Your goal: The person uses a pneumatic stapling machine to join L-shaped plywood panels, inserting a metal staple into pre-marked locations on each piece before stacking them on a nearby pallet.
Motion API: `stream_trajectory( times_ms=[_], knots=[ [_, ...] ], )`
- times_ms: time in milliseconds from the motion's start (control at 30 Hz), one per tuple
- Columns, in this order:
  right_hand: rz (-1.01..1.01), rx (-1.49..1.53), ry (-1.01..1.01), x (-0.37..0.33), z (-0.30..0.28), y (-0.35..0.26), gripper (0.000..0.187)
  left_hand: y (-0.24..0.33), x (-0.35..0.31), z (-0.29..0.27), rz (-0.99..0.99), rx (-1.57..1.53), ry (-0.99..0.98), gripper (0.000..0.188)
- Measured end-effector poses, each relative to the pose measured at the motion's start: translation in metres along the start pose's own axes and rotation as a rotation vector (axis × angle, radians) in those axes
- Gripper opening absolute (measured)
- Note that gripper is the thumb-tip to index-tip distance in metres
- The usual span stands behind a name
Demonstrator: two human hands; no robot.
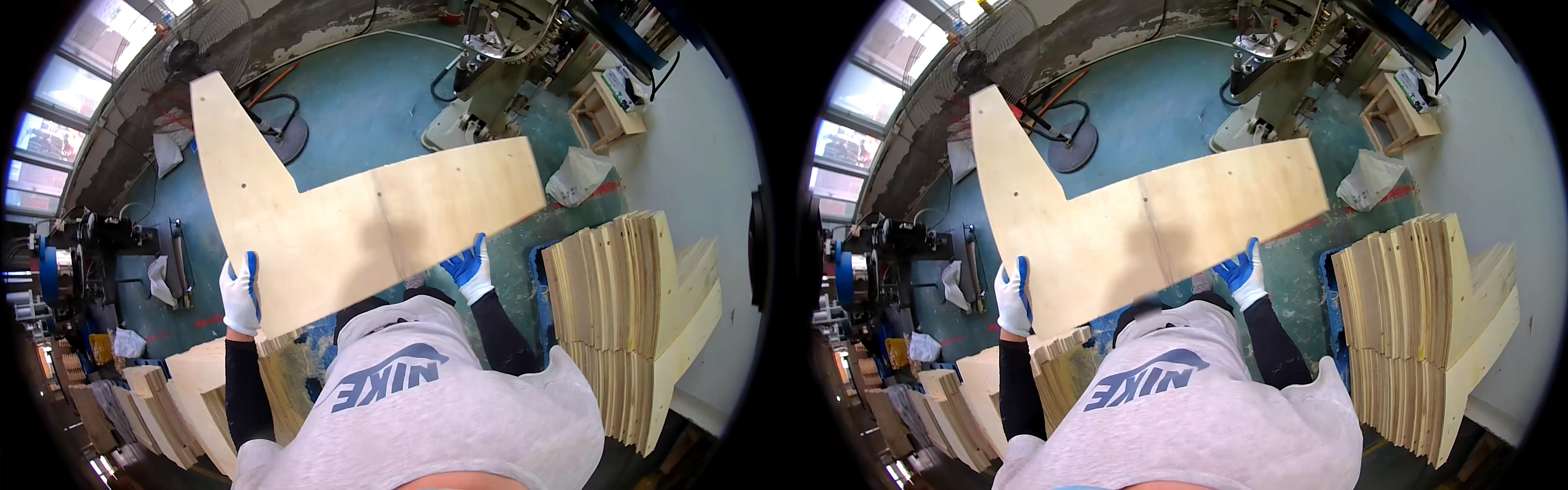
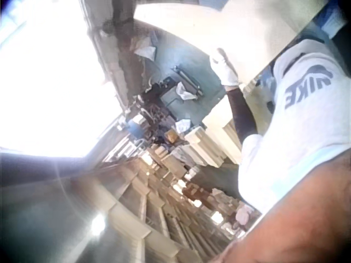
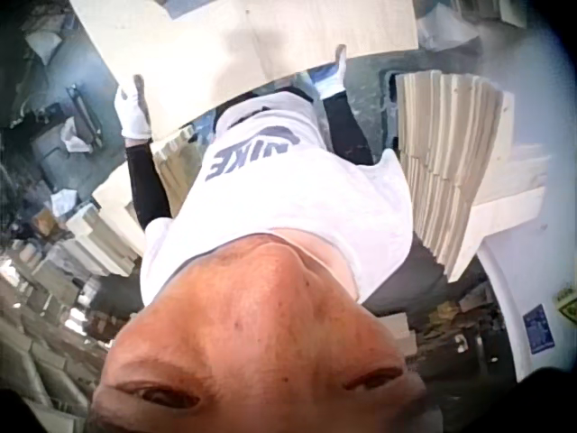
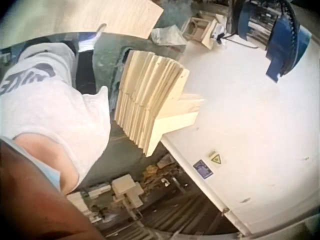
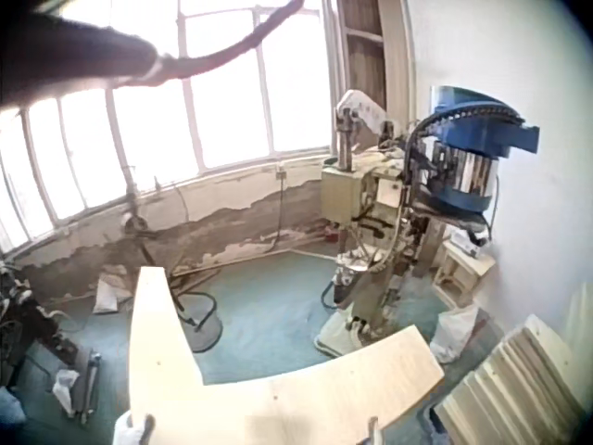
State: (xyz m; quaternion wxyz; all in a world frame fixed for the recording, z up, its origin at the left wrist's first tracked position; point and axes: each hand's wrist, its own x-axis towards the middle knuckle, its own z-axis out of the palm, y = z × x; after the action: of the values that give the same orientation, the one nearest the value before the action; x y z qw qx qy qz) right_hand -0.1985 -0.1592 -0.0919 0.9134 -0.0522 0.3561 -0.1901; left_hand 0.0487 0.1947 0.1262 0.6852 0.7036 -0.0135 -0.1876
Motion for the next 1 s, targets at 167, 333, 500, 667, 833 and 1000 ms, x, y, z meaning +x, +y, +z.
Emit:
stream_trajectory(
  times_ms=[167, 333, 500, 667, 833, 1000],
  knots=[
    [-0.385, -0.042, -0.086, -0.023, 0.021, -0.046, 0.051, -0.013, 0.068, 0.036, -0.135, -0.002, -0.215, 0.034],
    [-0.652, -0.003, 0.076, -0.101, -0.003, -0.074, 0.051, -0.006, 0.126, 0.118, -0.125, 0.060, -0.508, 0.042],
    [-0.852, 0.042, 0.210, -0.169, 0.017, -0.037, 0.057, -0.023, 0.170, 0.162, -0.137, 0.098, -0.708, 0.062],
    [-0.986, -0.085, 0.343, -0.191, 0.035, 0.024, 0.057, -0.012, 0.196, 0.164, -0.141, 0.058, -0.928, 0.068],
    [-1.016, 0.079, 0.332, -0.186, 0.041, 0.058, 0.057, -0.021, 0.224, 0.173, -0.101, 0.063, -1.017, 0.065],
    [-1.080, 0.065, 0.468, -0.180, 0.029, 0.077, 0.055, -0.015, 0.233, 0.186, 0.351, 0.432, -1.024, 0.067]
  ],
)
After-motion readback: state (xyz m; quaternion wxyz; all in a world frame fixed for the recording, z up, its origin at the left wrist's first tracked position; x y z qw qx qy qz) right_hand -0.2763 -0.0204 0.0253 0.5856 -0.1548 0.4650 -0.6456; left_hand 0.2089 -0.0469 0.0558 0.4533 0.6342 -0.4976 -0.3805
